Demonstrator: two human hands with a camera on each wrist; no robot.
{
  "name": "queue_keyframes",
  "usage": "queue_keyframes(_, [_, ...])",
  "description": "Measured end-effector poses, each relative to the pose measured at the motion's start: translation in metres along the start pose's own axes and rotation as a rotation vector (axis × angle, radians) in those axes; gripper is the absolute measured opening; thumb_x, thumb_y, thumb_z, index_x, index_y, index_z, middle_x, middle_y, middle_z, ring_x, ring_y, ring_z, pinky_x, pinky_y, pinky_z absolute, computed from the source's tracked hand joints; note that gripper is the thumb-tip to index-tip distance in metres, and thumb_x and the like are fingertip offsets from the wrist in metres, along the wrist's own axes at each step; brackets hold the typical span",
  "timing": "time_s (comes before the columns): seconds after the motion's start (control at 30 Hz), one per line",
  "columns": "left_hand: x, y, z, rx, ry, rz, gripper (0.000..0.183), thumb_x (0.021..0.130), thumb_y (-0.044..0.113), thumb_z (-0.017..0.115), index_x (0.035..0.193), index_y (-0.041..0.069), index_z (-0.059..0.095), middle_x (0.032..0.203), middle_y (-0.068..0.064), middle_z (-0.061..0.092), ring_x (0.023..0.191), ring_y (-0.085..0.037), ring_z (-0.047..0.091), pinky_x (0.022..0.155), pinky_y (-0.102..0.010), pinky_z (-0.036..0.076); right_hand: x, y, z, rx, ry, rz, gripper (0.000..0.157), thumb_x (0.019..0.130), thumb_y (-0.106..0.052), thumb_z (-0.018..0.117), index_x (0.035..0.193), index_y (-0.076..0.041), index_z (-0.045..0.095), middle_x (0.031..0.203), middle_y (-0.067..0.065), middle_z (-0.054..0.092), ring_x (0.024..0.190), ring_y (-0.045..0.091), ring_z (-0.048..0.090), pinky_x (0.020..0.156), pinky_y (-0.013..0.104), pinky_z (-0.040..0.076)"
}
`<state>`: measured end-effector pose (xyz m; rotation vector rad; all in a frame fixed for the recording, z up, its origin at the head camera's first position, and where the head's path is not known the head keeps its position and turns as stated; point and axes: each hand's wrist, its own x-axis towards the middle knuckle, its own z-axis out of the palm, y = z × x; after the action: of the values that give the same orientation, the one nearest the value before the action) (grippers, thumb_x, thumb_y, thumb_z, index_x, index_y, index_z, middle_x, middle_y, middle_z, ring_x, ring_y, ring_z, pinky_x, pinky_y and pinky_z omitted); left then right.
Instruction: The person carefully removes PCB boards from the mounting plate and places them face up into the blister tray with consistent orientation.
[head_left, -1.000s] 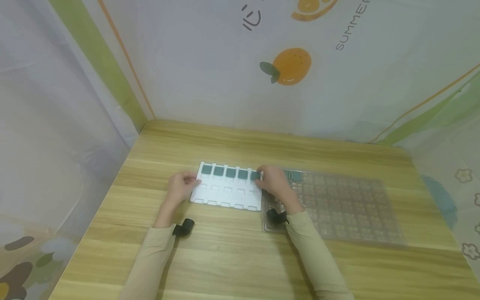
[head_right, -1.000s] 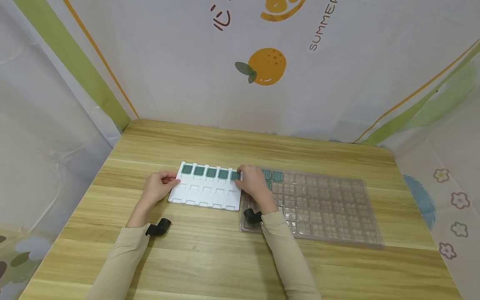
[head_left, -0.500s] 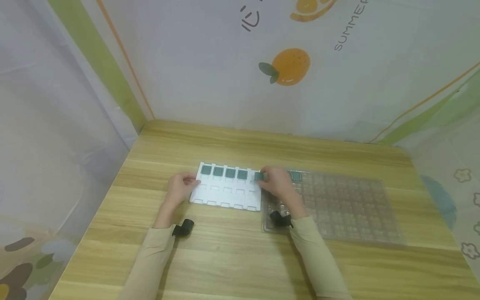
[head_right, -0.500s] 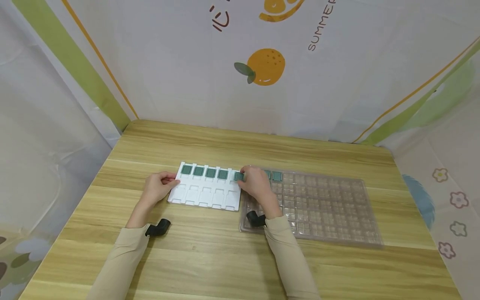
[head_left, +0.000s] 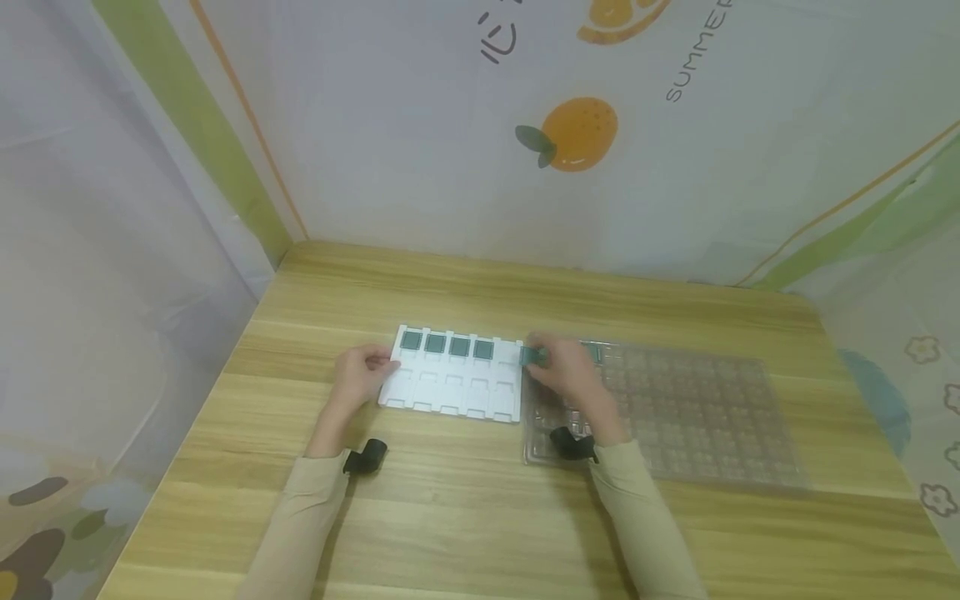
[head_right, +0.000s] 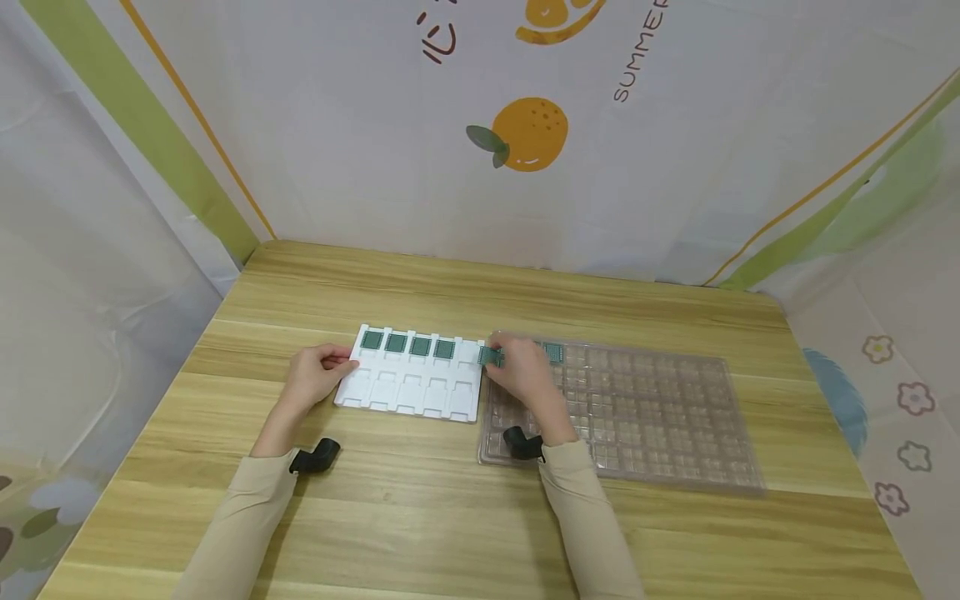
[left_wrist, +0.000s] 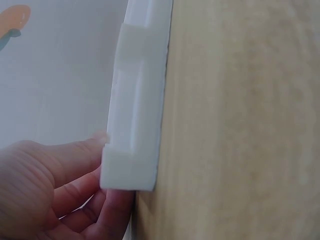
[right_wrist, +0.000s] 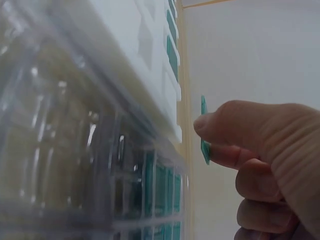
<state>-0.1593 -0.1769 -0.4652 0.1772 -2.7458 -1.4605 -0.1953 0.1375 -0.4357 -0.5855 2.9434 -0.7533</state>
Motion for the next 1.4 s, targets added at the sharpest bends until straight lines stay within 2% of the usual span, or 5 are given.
queue_keyframes(0.27, [0.0, 0.0, 0.0, 0.008, -0.004, -0.002, 0.023, 0.086, 0.004, 0.065, 0.101, -0.013, 0.063, 0.095, -0.028, 0.065, 0.087, -0.038, 0.063, 0.076, -0.042, 0.054, -0.007, 0.009, -0.004, -0.021, -0.005, 0.029, 0.029, 0.079, -0.012, 0.073, 0.104, 0.001, 0.065, 0.059, -0.001, 0.05, 0.05, 0.011, 0.042, 0.044, 0.023, 0.038])
queue_keyframes(0.67, [0.0, 0.0, 0.001, 0.002, -0.011, 0.006, 0.024, 0.086, 0.005, 0.065, 0.102, -0.013, 0.063, 0.096, -0.028, 0.065, 0.088, -0.038, 0.063, 0.077, -0.043, 0.054, -0.017, 0.028, -0.009, -0.005, 0.014, -0.031, 0.03, 0.077, -0.01, 0.073, 0.103, 0.003, 0.064, 0.06, 0.002, 0.055, 0.049, 0.01, 0.042, 0.044, 0.024, 0.037])
queue_keyframes(0.9, [-0.001, 0.0, 0.0, 0.0, -0.013, 0.016, 0.024, 0.086, 0.005, 0.065, 0.102, -0.013, 0.063, 0.097, -0.028, 0.064, 0.089, -0.039, 0.063, 0.078, -0.043, 0.053, -0.022, 0.039, -0.014, -0.024, 0.02, -0.028, 0.033, 0.077, -0.012, 0.073, 0.105, 0.002, 0.064, 0.056, -0.002, 0.048, 0.048, 0.01, 0.041, 0.043, 0.025, 0.037])
queue_keyframes(1.1, [-0.001, -0.001, -0.001, 0.005, -0.015, 0.025, 0.023, 0.086, 0.005, 0.065, 0.101, -0.013, 0.063, 0.096, -0.029, 0.064, 0.089, -0.039, 0.063, 0.078, -0.043, 0.054, -0.028, 0.049, -0.02, 0.025, 0.022, -0.044, 0.032, 0.077, -0.008, 0.072, 0.105, 0.005, 0.063, 0.062, 0.001, 0.054, 0.051, 0.01, 0.044, 0.046, 0.025, 0.041])
queue_keyframes(1.4, [-0.002, 0.0, -0.001, 0.0, -0.013, 0.034, 0.023, 0.086, 0.004, 0.065, 0.101, -0.014, 0.063, 0.095, -0.029, 0.064, 0.087, -0.039, 0.063, 0.077, -0.044, 0.053, -0.037, 0.066, -0.026, -0.021, 0.047, -0.038, 0.031, 0.075, -0.007, 0.074, 0.102, 0.006, 0.063, 0.069, 0.008, 0.06, 0.056, 0.016, 0.051, 0.05, 0.029, 0.046])
